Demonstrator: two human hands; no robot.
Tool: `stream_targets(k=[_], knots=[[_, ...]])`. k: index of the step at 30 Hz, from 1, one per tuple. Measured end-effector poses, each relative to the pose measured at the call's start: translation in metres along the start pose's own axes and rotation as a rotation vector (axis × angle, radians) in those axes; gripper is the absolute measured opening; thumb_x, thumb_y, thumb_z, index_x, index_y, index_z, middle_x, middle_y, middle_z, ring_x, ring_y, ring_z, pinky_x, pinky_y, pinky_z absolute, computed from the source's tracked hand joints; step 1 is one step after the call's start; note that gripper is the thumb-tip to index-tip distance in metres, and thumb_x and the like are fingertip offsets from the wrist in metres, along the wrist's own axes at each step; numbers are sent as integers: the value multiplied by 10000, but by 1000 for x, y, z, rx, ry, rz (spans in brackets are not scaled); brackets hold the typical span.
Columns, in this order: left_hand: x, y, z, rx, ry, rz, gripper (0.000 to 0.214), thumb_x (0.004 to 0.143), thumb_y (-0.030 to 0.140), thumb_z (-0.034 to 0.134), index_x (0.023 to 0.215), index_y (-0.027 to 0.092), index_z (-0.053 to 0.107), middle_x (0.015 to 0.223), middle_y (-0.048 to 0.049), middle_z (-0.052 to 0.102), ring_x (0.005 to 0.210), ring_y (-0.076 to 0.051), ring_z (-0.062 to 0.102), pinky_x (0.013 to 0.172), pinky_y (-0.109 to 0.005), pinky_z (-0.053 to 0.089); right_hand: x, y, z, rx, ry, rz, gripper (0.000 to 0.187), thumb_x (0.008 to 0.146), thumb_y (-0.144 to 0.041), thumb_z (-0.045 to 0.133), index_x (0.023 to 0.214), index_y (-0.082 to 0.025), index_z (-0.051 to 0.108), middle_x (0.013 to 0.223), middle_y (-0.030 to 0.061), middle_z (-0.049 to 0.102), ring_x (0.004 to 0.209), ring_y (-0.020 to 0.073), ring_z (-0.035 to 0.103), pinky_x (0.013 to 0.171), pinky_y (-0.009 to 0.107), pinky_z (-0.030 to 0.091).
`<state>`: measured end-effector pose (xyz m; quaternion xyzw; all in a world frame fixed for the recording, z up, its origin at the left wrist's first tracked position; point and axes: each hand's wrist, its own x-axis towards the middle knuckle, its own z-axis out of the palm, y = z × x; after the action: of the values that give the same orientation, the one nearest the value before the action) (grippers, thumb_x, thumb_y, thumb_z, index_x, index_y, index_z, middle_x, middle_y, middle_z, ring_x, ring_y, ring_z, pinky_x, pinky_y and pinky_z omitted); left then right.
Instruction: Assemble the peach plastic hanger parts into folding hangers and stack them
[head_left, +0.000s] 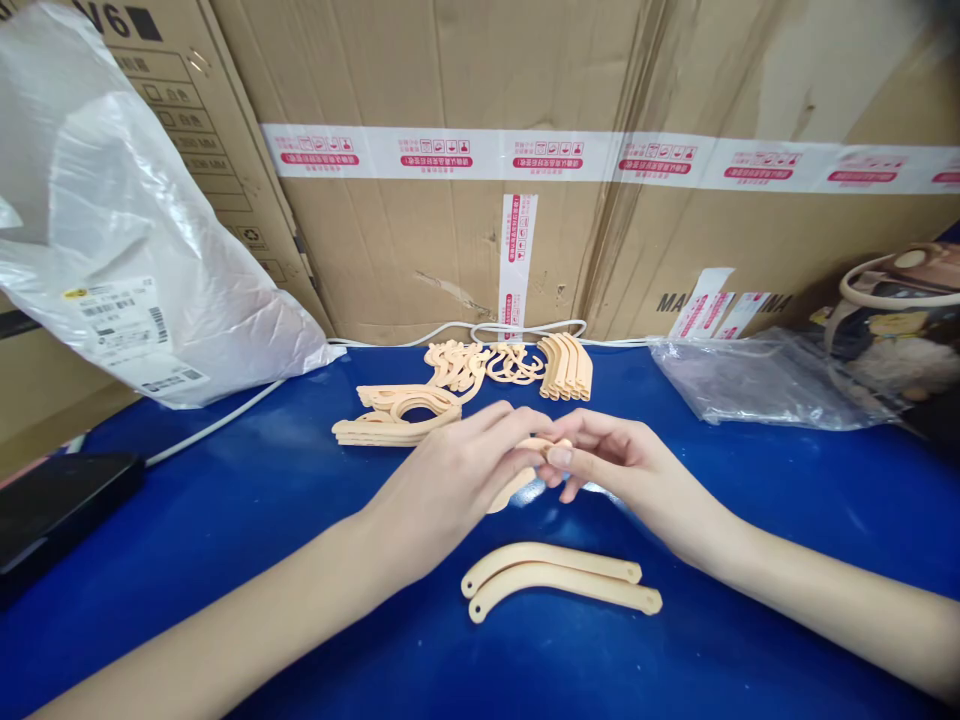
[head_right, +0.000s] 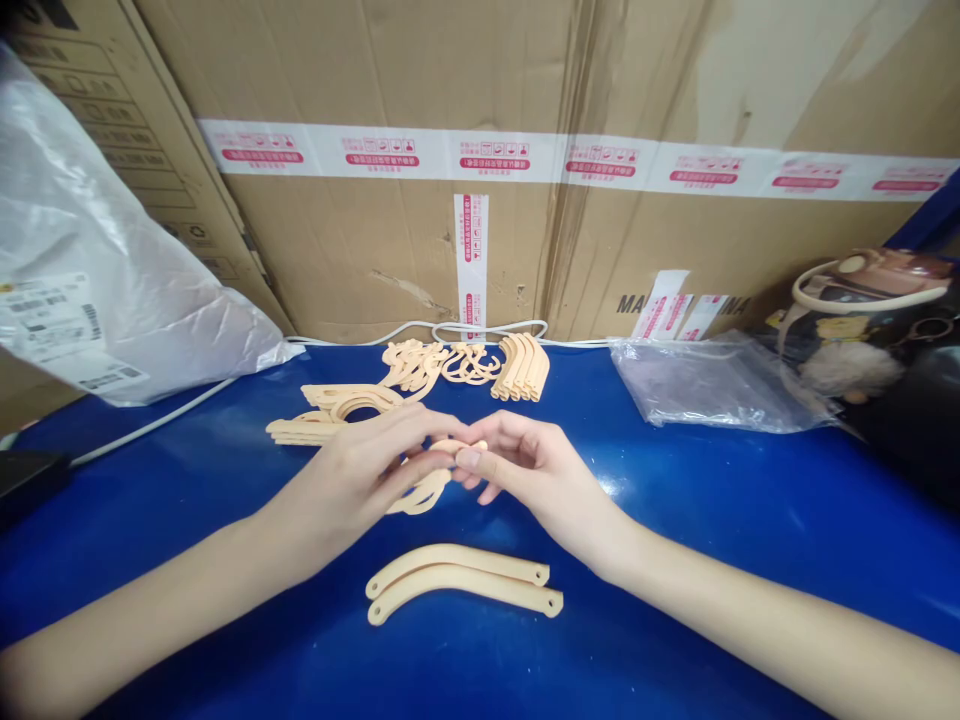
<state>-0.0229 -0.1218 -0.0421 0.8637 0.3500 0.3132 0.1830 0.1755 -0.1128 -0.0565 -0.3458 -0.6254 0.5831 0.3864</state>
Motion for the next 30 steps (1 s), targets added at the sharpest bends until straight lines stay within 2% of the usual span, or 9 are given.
stream_targets(k=[3, 6, 8, 11, 16, 21, 25, 28, 30], knots=[[-4, 1, 4, -213, 18, -184, 176, 933, 326, 532, 1073, 220, 516, 856, 26, 635, 713, -115, 593, 634, -210, 447, -2, 2, 0, -10, 31, -30, 156, 834, -296, 671, 878, -146, 666, 746, 21, 684, 666, 106, 622, 621, 219, 517], [-5, -3, 5, -379, -98, -381, 280, 947, 420, 451, 853, 182, 565, 713, 22, 618, 644, -120, 583, 594, -217, 442, -1, 3, -2, -18, 110, -55, 154, 806, -291, 698, 860, -152, 664, 728, 20, 698, 643, 111, 628, 620, 232, 520], [-3, -8, 6, -436, -174, -454, 338, 939, 422, 441, 748, 171, 561, 644, 27, 587, 582, -111, 550, 562, -217, 424, 0, 6, -4, -37, 154, -63, 170, 783, -303, 719, 841, -155, 656, 719, 23, 706, 650, 121, 639, 621, 239, 519], [-1, -15, 5, -442, -133, -483, 224, 890, 371, 527, 812, 175, 603, 683, 36, 596, 571, -98, 516, 530, -200, 378, 3, 11, -10, -90, 193, -75, 199, 757, -334, 742, 817, -168, 651, 729, 19, 710, 652, 125, 643, 625, 242, 512], [-1, -16, 6, -395, -103, -464, 190, 885, 339, 545, 847, 185, 649, 708, 37, 628, 620, -104, 540, 571, -205, 367, 8, 17, -20, -328, 191, -133, 209, 774, -372, 726, 760, -184, 634, 777, 6, 677, 718, 134, 623, 656, 250, 483], [-3, -14, 6, -294, -149, -427, 193, 902, 342, 531, 875, 191, 648, 740, 27, 649, 653, -133, 573, 605, -233, 403, 12, 12, -26, -456, 104, -213, 260, 785, -358, 711, 992, -207, 660, 799, -5, 662, 723, 140, 602, 698, 277, 485], [-6, -16, 6, 93, -87, -200, 178, 942, 258, 479, 1034, 196, 618, 979, -27, 654, 905, -199, 589, 798, -328, 442, 18, 9, -36, -525, 71, -123, 234, 787, -390, 691, 898, -184, 700, 825, 31, 689, 747, 168, 612, 670, 292, 470], [-7, -18, 9, 355, -119, -40, 248, 944, 214, 475, 1173, 166, 557, 1128, -80, 614, 1040, -244, 544, 904, -405, 421, 24, 8, -48, -520, 68, -66, 279, 750, -406, 709, 887, -163, 708, 798, 40, 685, 735, 172, 610, 671, 300, 468], [-8, -19, 12, 452, -158, 25, 298, 945, 261, 491, 1217, 150, 538, 1202, -103, 596, 1093, -263, 530, 941, -434, 406, 27, 7, -57, -521, 42, -31, 304, 739, -414, 710, 881, -145, 707, 759, 42, 678, 683, 158, 597, 638, 293, 465]])
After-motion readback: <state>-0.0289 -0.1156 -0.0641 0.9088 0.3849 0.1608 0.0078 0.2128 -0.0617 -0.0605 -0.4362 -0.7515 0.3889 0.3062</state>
